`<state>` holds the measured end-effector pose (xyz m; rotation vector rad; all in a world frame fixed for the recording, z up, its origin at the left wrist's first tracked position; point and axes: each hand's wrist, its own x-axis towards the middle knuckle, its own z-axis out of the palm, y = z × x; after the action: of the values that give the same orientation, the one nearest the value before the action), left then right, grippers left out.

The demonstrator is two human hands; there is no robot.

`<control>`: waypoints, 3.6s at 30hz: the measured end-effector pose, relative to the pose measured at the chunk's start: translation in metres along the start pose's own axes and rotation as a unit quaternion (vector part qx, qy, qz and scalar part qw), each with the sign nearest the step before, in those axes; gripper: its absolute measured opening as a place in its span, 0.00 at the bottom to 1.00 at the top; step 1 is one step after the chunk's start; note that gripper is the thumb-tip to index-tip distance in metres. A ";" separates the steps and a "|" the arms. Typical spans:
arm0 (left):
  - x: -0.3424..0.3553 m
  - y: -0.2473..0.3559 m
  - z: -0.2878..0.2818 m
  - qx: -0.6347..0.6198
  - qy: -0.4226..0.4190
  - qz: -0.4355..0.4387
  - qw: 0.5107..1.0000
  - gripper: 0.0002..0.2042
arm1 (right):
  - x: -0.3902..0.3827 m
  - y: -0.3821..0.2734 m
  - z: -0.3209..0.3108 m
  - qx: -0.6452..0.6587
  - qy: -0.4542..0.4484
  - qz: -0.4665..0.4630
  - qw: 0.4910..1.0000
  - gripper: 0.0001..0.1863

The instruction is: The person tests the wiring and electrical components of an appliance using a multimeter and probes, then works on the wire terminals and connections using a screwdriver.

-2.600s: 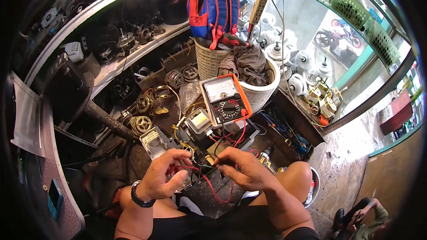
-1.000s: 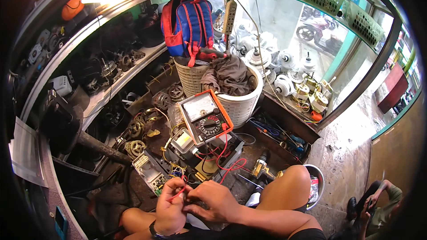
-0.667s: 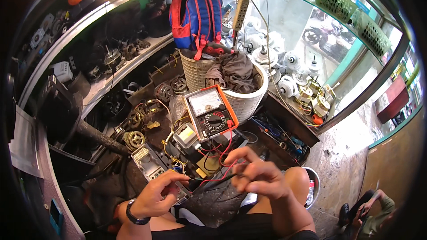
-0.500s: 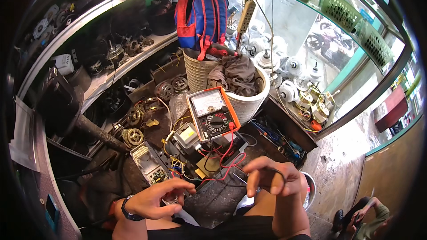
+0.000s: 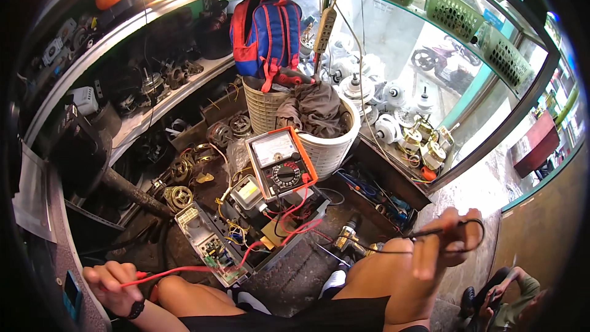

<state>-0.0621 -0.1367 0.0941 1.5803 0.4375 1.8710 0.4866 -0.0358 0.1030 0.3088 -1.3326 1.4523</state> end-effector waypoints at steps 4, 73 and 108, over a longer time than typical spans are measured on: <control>0.004 0.008 -0.005 -0.160 0.036 0.031 0.986 0.02 | 0.012 -0.031 0.028 0.074 -0.069 0.047 0.994 0.13; -0.013 -0.157 0.178 -0.153 -0.069 -0.336 0.927 0.14 | 0.006 0.224 -0.321 -0.726 0.242 0.349 0.540 0.23; 0.064 -0.061 0.182 0.426 -0.154 0.032 0.891 0.14 | 0.032 -0.053 -0.073 -0.673 0.246 -0.334 0.612 0.17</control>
<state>0.1245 -0.0767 0.1448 2.4248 1.1789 1.4828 0.5508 0.0293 0.1318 -0.5410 -1.2584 -0.3317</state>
